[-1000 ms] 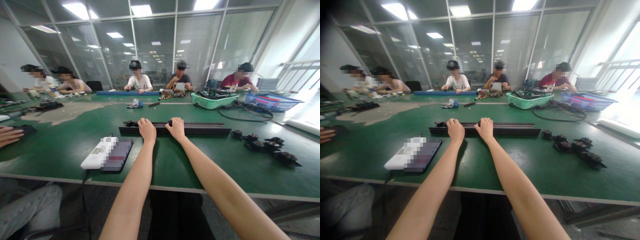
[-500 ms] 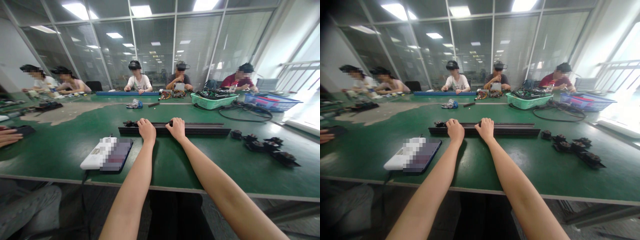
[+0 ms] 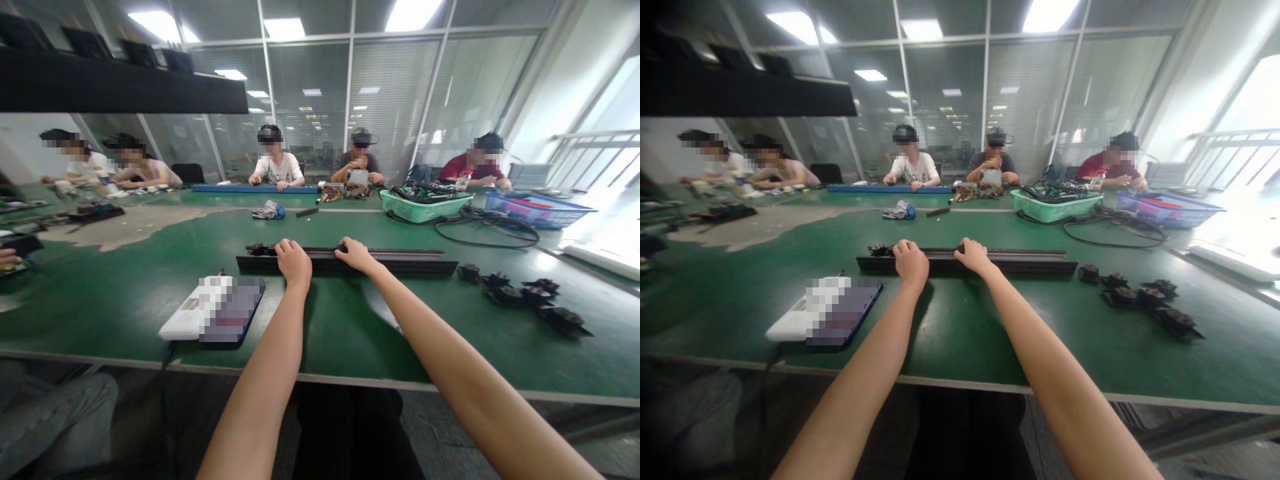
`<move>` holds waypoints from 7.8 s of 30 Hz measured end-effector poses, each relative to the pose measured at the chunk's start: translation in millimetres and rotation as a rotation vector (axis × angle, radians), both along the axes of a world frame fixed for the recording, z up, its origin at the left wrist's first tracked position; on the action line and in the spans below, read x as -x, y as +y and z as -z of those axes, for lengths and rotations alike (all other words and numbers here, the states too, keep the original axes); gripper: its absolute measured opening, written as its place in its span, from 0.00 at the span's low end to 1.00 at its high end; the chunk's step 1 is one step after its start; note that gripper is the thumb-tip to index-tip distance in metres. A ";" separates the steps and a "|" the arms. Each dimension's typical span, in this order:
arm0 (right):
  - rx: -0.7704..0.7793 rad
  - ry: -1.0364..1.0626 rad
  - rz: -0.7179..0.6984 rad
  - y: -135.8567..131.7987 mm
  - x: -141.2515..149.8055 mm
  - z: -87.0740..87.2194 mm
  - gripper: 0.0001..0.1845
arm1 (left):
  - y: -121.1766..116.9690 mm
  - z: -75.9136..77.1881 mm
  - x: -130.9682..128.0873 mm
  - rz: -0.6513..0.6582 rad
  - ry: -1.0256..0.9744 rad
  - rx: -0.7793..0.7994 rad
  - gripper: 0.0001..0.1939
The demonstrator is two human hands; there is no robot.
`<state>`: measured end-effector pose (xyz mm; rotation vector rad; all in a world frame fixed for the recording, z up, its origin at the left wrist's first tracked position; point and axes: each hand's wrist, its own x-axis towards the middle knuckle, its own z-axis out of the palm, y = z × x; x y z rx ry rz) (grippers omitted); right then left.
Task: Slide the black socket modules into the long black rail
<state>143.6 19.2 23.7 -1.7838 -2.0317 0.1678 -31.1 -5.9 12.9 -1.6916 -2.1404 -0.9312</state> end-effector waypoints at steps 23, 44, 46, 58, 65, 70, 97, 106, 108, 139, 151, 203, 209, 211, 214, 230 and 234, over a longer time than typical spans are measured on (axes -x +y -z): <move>-0.195 -0.184 0.000 -16.3 -1.7 18.7 0.21 | 3.1 3.4 1.6 0.018 0.031 -0.027 0.19; -0.210 -0.212 0.006 -17.7 0.1 18.1 0.20 | 3.1 4.7 1.8 0.026 0.027 -0.023 0.20; -0.203 -0.218 0.006 -18.1 0.6 17.2 0.20 | 2.8 4.6 1.9 0.028 0.024 -0.025 0.20; -0.221 -0.199 0.017 -18.5 3.6 16.8 0.19 | 2.0 3.7 1.2 0.033 0.016 -0.024 0.19; -0.218 -0.201 0.028 -20.9 4.6 14.4 0.20 | 0.8 2.6 0.4 0.031 0.015 -0.018 0.20; -0.194 -0.192 0.037 -21.4 2.6 12.3 0.19 | 0.3 2.4 0.6 0.037 0.011 -0.014 0.20; -0.195 -0.111 0.028 -13.6 -17.3 18.7 0.21 | 3.2 6.4 1.5 0.047 0.011 -0.053 0.19; -0.204 -0.087 0.020 -11.3 -16.2 19.1 0.18 | 0.9 4.6 1.6 0.057 0.009 -0.031 0.19; -0.205 -0.085 0.020 -11.2 -15.6 19.1 0.19 | 0.5 4.3 1.7 0.060 0.010 -0.038 0.19; -0.244 -0.141 0.057 -13.0 -19.8 24.5 0.19 | 4.0 7.9 -2.3 0.046 0.037 -0.070 0.20; -0.271 -0.126 0.086 -12.5 -17.0 28.5 0.18 | 5.3 10.8 -1.7 0.059 0.026 -0.089 0.21; -0.333 -0.061 0.205 -20.4 -28.7 32.0 0.16 | -1.9 11.0 -3.7 0.091 -0.015 -0.128 0.21; -0.315 -0.088 0.198 -23.7 -30.2 29.7 0.17 | -1.6 10.1 -3.1 0.102 -0.020 -0.131 0.21; -0.309 -0.093 0.196 -25.0 -30.4 29.2 0.17 | -1.0 10.5 -3.2 0.105 -0.023 -0.136 0.21; -0.310 -0.084 0.197 -27.1 -31.2 29.4 0.17 | -0.6 11.5 -3.7 0.105 -0.035 -0.157 0.21; -0.275 -0.032 0.182 -24.4 -35.1 35.1 0.19 | 0.1 16.8 -3.3 0.103 -0.068 -0.192 0.20; -0.278 -0.022 0.177 -23.4 -35.6 35.5 0.19 | 0.9 17.7 -3.0 0.113 -0.077 -0.184 0.20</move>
